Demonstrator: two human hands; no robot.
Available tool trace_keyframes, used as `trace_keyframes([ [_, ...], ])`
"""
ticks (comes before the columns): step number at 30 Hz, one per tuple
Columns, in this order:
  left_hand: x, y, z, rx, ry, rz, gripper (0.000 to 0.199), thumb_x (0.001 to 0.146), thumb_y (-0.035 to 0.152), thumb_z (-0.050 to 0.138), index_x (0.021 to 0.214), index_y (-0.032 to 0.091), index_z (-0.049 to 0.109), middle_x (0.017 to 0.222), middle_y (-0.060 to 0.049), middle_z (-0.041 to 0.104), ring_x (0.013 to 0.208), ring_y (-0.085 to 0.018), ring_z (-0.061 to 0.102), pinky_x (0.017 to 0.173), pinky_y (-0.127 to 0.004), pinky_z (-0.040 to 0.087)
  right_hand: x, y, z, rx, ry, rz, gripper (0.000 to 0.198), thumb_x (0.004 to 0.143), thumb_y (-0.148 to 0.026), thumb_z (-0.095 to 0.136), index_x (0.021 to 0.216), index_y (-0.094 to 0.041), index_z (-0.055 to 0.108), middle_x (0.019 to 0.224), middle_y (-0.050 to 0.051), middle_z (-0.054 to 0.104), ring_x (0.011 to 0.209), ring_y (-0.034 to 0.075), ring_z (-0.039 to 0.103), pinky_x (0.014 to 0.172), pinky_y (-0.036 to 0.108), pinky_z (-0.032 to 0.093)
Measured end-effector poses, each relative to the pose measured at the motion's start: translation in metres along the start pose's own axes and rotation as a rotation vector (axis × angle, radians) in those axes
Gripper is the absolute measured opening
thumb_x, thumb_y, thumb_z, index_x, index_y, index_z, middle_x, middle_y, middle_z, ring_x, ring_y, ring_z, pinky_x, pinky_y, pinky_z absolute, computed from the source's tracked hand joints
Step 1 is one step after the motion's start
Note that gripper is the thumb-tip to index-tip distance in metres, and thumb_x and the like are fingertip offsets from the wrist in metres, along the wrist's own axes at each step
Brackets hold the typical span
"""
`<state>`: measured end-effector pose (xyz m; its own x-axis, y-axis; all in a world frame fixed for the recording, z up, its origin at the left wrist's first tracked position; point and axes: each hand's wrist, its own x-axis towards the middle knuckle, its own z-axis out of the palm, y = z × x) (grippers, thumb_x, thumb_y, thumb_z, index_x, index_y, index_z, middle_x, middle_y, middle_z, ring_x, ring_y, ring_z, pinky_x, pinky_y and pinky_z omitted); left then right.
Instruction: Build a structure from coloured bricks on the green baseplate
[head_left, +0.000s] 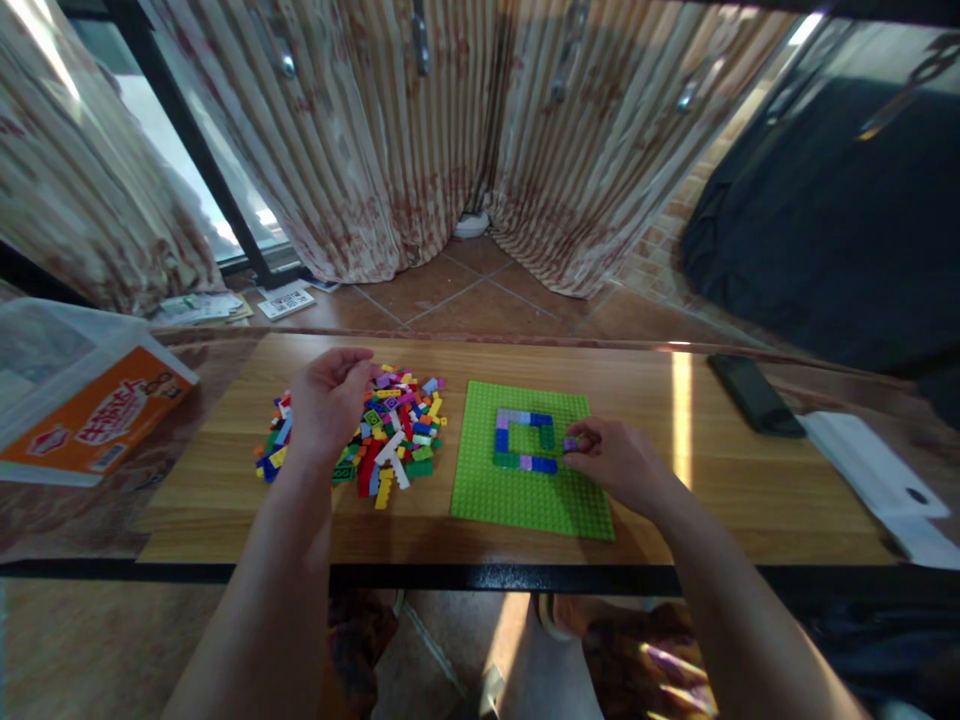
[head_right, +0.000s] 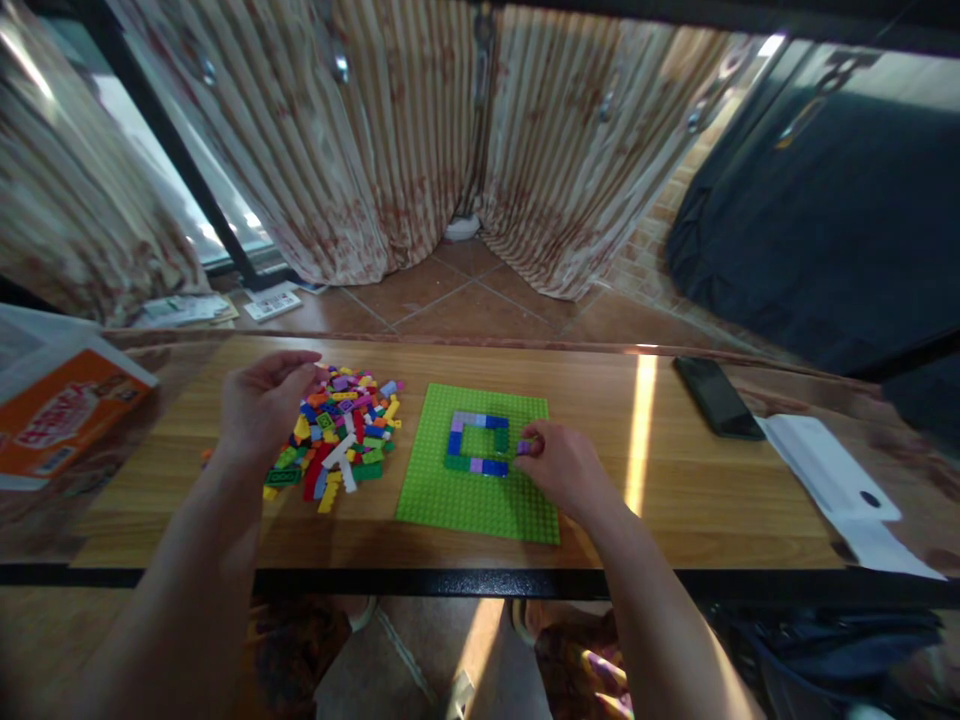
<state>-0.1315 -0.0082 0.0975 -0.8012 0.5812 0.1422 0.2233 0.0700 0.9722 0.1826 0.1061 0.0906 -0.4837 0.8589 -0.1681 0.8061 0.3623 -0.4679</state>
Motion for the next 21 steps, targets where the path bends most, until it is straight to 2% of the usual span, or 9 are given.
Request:
trace_keyframes([
  [5,-0.002,0.003,0.002,-0.009,-0.015,0.017,0.019,0.072,0.023,0.063,0.088,0.018,0.071,0.070,-0.001,0.072,0.063,-0.014,0.066,0.059,-0.022,0.050,-0.001,0.006,-0.002,-0.023,-0.019,-0.035,0.014,0.078,-0.020,0.063,0.087,-0.018,0.073,0.074,0.002,0.070,0.068,0.016,0.062,0.062,0.027,0.041],
  [15,-0.001,0.003,0.006,-0.033,-0.024,0.029,0.016,0.072,0.021,0.062,0.085,0.017,0.070,0.070,-0.001,0.072,0.065,-0.014,0.067,0.062,-0.022,0.052,-0.006,0.003,-0.003,0.102,-0.010,-0.156,0.019,0.082,-0.029,0.060,0.092,-0.021,0.074,0.082,0.002,0.072,0.071,0.017,0.062,0.066,0.029,0.044],
  [21,-0.003,0.008,0.007,-0.035,-0.018,0.017,0.016,0.073,0.020,0.060,0.085,0.017,0.069,0.068,-0.001,0.071,0.063,-0.013,0.067,0.063,-0.022,0.053,-0.008,-0.007,0.004,0.073,0.019,-0.224,0.016,0.081,-0.024,0.062,0.089,-0.020,0.074,0.084,0.004,0.071,0.075,0.017,0.064,0.069,0.030,0.046],
])
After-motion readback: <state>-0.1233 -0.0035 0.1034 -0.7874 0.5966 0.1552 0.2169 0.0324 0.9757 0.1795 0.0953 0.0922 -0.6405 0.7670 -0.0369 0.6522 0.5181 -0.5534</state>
